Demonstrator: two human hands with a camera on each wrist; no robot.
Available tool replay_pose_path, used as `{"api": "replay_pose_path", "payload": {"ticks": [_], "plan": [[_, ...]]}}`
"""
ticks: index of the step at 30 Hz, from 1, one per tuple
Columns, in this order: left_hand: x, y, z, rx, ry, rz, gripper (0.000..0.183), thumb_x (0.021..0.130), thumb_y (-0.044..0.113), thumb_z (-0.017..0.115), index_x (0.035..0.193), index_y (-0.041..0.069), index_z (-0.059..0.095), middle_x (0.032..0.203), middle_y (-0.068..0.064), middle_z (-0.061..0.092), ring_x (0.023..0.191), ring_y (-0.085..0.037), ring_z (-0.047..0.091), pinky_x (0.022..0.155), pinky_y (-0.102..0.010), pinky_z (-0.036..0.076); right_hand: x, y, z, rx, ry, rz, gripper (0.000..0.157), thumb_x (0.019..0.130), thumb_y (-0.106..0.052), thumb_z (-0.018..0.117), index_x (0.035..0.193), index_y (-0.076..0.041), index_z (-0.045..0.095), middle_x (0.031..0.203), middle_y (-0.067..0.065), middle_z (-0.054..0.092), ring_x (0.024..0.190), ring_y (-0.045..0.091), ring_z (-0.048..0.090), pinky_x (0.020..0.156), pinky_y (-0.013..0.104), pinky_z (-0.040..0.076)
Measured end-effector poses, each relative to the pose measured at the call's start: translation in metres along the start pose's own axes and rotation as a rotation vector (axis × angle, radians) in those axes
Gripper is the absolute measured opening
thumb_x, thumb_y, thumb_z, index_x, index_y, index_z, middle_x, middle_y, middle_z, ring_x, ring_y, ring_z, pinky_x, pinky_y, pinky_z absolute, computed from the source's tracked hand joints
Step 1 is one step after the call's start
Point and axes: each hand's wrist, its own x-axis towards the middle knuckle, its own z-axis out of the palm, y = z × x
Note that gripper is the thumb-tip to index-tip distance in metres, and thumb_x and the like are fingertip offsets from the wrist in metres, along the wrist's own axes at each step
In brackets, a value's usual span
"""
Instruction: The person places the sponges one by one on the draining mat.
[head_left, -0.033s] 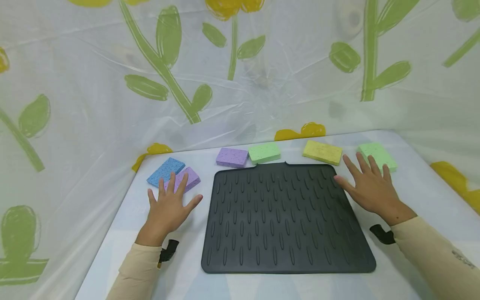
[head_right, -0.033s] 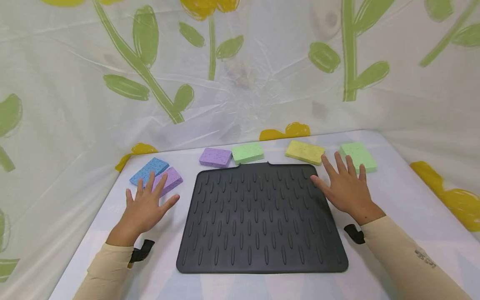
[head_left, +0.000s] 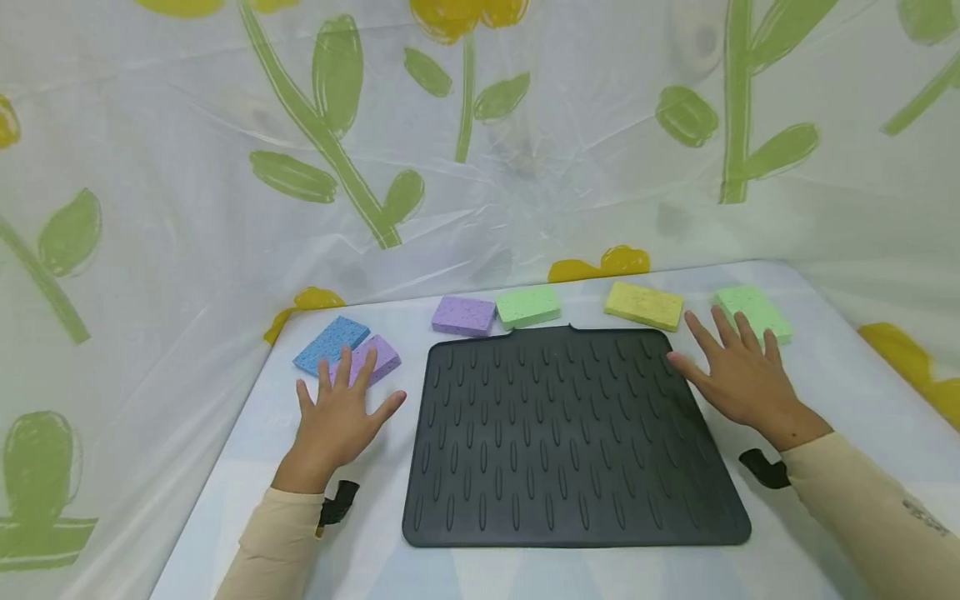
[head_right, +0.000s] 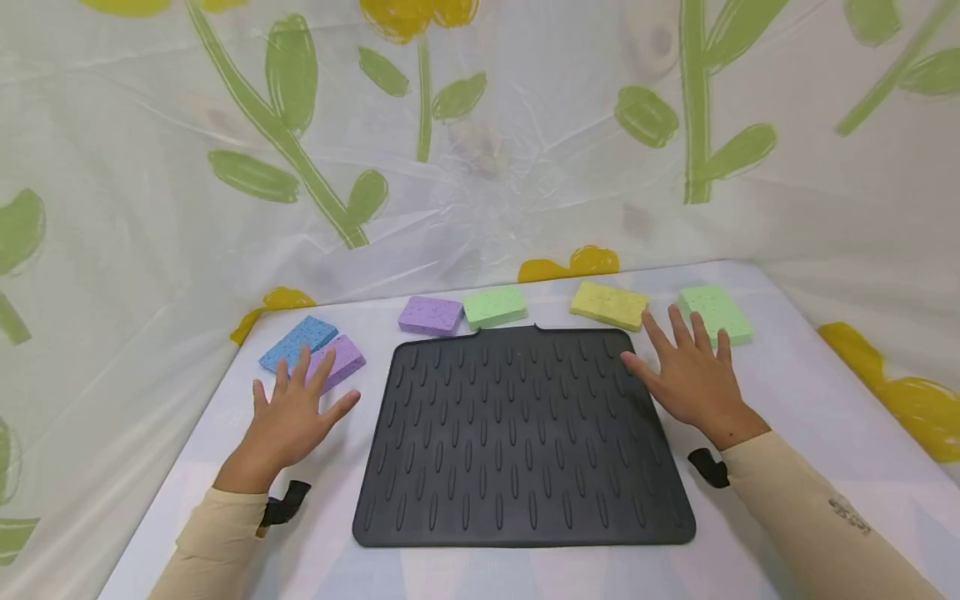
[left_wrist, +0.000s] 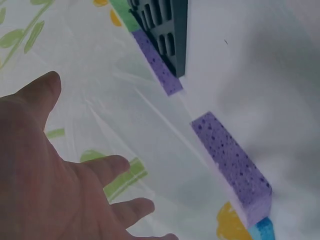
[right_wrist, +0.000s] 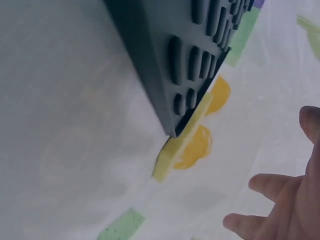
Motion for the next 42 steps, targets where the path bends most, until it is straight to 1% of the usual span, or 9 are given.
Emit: {"api": "replay_pose_path", "payload": {"ticks": [5,9,12,14,19,26,29,36,42], "plan": [[0.002,0.000,0.002,0.003,0.026,0.015,0.087,0.095,0.073,0.038,0.161,0.018,0.021,0.165,-0.025,0.012,0.148,-0.057,0.008,0.110,-0.078,-0.002,0.000,-0.002,0.000,-0.013,-0.017,0.003,0.082,0.101,-0.064,0.034,0.161,-0.012,0.014,0.162,0.033,0.007,0.146,0.059,0.007,0.110,0.076,0.000],[0.010,0.001,0.004,-0.017,0.050,0.033,0.075,0.099,0.060,0.046,0.156,0.014,0.034,0.156,-0.024,0.037,0.140,-0.050,0.038,0.109,-0.072,0.025,0.003,0.002,0.000,-0.025,0.030,-0.008,0.077,0.101,-0.057,0.044,0.156,-0.005,0.029,0.158,0.034,0.021,0.142,0.058,0.021,0.109,0.075,0.014],[0.020,0.001,0.007,-0.095,0.019,0.039,0.062,0.101,0.047,0.053,0.150,0.010,0.045,0.134,-0.022,0.060,0.117,-0.042,0.060,0.094,-0.060,0.047,0.012,0.016,0.000,-0.008,0.079,-0.001,0.067,0.101,-0.045,0.052,0.147,0.002,0.041,0.149,0.037,0.034,0.132,0.060,0.033,0.099,0.075,0.031],[0.027,-0.001,0.012,-0.170,-0.037,0.041,0.057,0.101,0.040,0.056,0.147,0.008,0.048,0.122,-0.018,0.067,0.103,-0.034,0.065,0.084,-0.050,0.053,0.020,0.029,0.000,0.026,0.077,0.031,0.063,0.101,-0.039,0.053,0.144,0.005,0.042,0.145,0.039,0.036,0.127,0.062,0.035,0.092,0.076,0.036],[0.037,-0.012,0.027,-0.313,-0.183,0.098,0.055,0.099,0.031,0.063,0.147,0.008,0.049,0.111,-0.013,0.067,0.087,-0.021,0.058,0.073,-0.035,0.049,0.037,0.065,-0.001,0.081,-0.042,0.161,0.068,0.102,-0.037,0.048,0.150,0.007,0.030,0.146,0.045,0.024,0.125,0.069,0.026,0.090,0.079,0.032],[0.038,-0.016,0.036,-0.357,-0.204,0.197,0.056,0.096,0.028,0.068,0.146,0.010,0.050,0.116,-0.014,0.063,0.086,-0.019,0.054,0.071,-0.033,0.046,0.051,0.091,-0.001,0.088,-0.211,0.226,0.078,0.102,-0.042,0.045,0.152,0.009,0.015,0.145,0.050,0.008,0.125,0.073,0.018,0.096,0.081,0.028],[0.037,-0.015,0.038,-0.366,-0.219,0.209,0.058,0.095,0.028,0.069,0.147,0.010,0.049,0.118,-0.014,0.061,0.084,-0.019,0.052,0.070,-0.032,0.045,0.054,0.094,0.001,0.093,-0.231,0.232,0.074,0.101,-0.036,0.045,0.150,0.012,0.016,0.142,0.051,0.010,0.123,0.074,0.021,0.096,0.080,0.029],[0.039,-0.015,0.043,-0.377,-0.265,0.227,0.068,0.095,0.025,0.069,0.153,0.009,0.038,0.122,-0.012,0.054,0.087,-0.017,0.049,0.077,-0.033,0.044,0.047,0.097,-0.001,0.108,-0.218,0.226,0.058,0.100,-0.020,0.043,0.144,0.011,0.022,0.129,0.054,0.030,0.114,0.073,0.035,0.088,0.075,0.038],[0.047,-0.013,0.046,-0.399,-0.267,0.226,0.067,0.095,0.025,0.069,0.154,0.011,0.038,0.124,-0.011,0.052,0.089,-0.018,0.048,0.078,-0.033,0.043,0.041,0.099,-0.006,0.123,-0.171,0.266,0.063,0.098,-0.020,0.045,0.148,0.010,0.018,0.129,0.054,0.030,0.114,0.073,0.034,0.088,0.075,0.037]]}}
